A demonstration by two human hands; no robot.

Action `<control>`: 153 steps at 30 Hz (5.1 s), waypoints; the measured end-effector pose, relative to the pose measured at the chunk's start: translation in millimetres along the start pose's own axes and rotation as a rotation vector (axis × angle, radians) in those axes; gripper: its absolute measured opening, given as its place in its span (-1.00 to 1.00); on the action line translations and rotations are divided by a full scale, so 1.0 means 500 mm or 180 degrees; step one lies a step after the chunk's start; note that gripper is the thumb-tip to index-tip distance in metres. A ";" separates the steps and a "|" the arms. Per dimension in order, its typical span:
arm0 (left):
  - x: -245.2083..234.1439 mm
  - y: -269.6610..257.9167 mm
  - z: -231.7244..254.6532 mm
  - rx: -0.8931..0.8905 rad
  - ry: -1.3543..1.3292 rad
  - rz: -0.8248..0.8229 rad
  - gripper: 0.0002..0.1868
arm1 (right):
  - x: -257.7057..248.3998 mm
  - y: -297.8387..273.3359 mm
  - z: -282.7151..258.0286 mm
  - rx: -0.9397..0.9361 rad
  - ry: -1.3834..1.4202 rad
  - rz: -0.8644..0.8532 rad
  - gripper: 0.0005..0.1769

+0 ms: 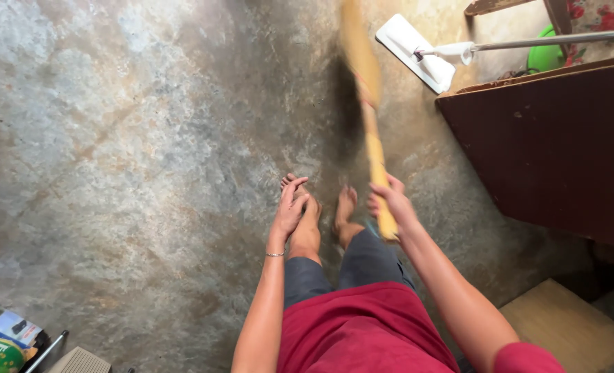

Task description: Sweeping a concrete floor in a hallway and indoor room using a broom.

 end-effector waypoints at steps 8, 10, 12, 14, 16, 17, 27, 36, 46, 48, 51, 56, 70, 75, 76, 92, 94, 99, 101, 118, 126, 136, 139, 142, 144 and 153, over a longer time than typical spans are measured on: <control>0.040 0.031 -0.023 0.0093 0.0126 -0.0117 -0.54 | -0.416 0.282 0.053 0.0632 0.1204 0.0693 -0.84; 0.042 0.030 -0.018 0.0058 0.0162 -0.0106 -0.54 | -0.393 0.378 0.044 0.0565 0.1131 0.0863 -0.86; 0.041 0.026 -0.004 -0.0091 0.0073 -0.0104 -0.53 | -0.325 0.465 0.033 0.0345 0.0427 0.0376 -0.81; 0.040 0.029 -0.012 -0.0126 0.0115 -0.0083 -0.53 | -0.172 0.394 0.006 0.0184 0.0068 0.0450 -0.82; 0.050 0.029 -0.013 -0.0142 0.0154 -0.0080 -0.52 | -0.033 0.376 -0.018 0.0001 -0.0286 0.0528 -0.70; 0.056 0.028 -0.008 -0.0088 0.0234 -0.0071 -0.52 | -0.006 0.373 -0.010 -0.0088 -0.0492 0.0447 -0.54; 0.095 0.094 0.072 0.0034 0.0504 -0.0022 -0.54 | -0.081 -0.003 -0.074 0.0223 -0.0238 0.0192 -0.30; 0.141 0.159 0.085 -0.0018 0.0544 0.0093 -0.54 | -0.225 0.387 0.073 0.0497 0.0502 0.0633 -0.80; 0.030 0.188 0.192 0.0532 -0.1266 0.0884 -0.37 | 0.378 0.520 0.124 0.0344 0.1040 -0.1429 -0.82; 0.015 0.184 0.282 0.0605 -0.1003 0.0842 -0.30 | 0.456 0.429 0.017 0.0790 0.1329 -0.1484 -0.58; 0.015 0.192 0.304 0.0651 -0.0719 0.0828 -0.25 | 0.435 0.385 -0.047 -0.0201 -0.0462 -0.1030 -0.34; 0.025 0.224 0.270 0.0604 -0.1269 0.0811 -0.18 | 0.439 0.328 -0.170 -0.0199 -0.0648 -0.1406 -0.21; -0.062 0.361 0.306 0.0287 -0.0673 0.0236 -0.44 | 0.290 0.158 -0.366 0.0556 -0.0461 -0.1797 -0.25; -0.114 0.426 0.368 0.0000 0.0037 -0.0051 -0.49 | 0.235 0.183 -0.418 0.0085 -0.0351 -0.1483 -0.21; -0.118 0.442 0.380 0.0001 0.0060 -0.0159 -0.49 | 0.229 0.195 -0.434 0.0038 -0.0291 -0.1403 -0.21; 0.052 0.713 0.587 -0.0103 0.0805 -0.0394 -0.52 | -0.190 0.745 -0.962 -0.1412 0.1200 0.0715 -0.85; 0.090 0.758 0.584 -0.0181 0.0846 -0.0354 -0.51 | -0.245 0.799 -1.056 -0.1445 0.1189 0.1017 -0.86; 0.184 0.856 0.585 -0.0388 0.0778 -0.0588 -0.52 | -0.493 0.954 -1.074 -0.0831 0.1315 0.1715 -0.87; 0.213 0.925 0.610 -0.0335 0.0786 -0.0565 -0.53 | -0.475 0.998 -1.081 -0.0644 0.1201 0.1565 -0.88; 0.296 0.977 0.763 -0.0295 0.0788 -0.0458 -0.58 | -0.342 1.074 -1.345 -0.1472 -0.0093 0.1549 -0.61; 0.279 0.962 0.656 -0.0445 0.0471 -0.0400 -0.58 | -0.023 1.056 -1.368 -0.0639 -0.1557 0.0852 -0.28; 0.219 0.888 0.666 -0.0208 0.0300 -0.0087 -0.58 | 0.333 0.909 -0.861 -0.0742 -0.2758 -0.0598 -0.22; 0.163 0.846 0.623 -0.0160 0.0092 0.0152 -0.62 | 0.418 0.752 -0.855 0.0073 -0.2058 -0.0950 -0.33; 0.094 0.791 0.606 -0.0156 -0.0073 0.0337 -0.64 | 0.437 0.614 -0.886 0.0719 -0.0911 -0.1298 -0.40; 0.049 0.756 0.581 -0.0231 -0.0013 0.0393 -0.62 | 0.393 0.572 -0.897 0.0805 -0.0075 -0.1506 -0.38; -0.130 0.590 0.427 -0.0340 -0.0640 0.0819 -0.65 | 0.380 0.734 -0.981 -0.0533 -0.2307 0.0080 -0.39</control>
Point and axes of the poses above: each hand's wrist, its own y-axis towards the middle knuckle, its own x-axis out of the palm, z = x × y, the point moved 5 cm from there along y, towards the middle knuckle, and after that the axes turned 5 degrees about -x, right-handed, at the moved point
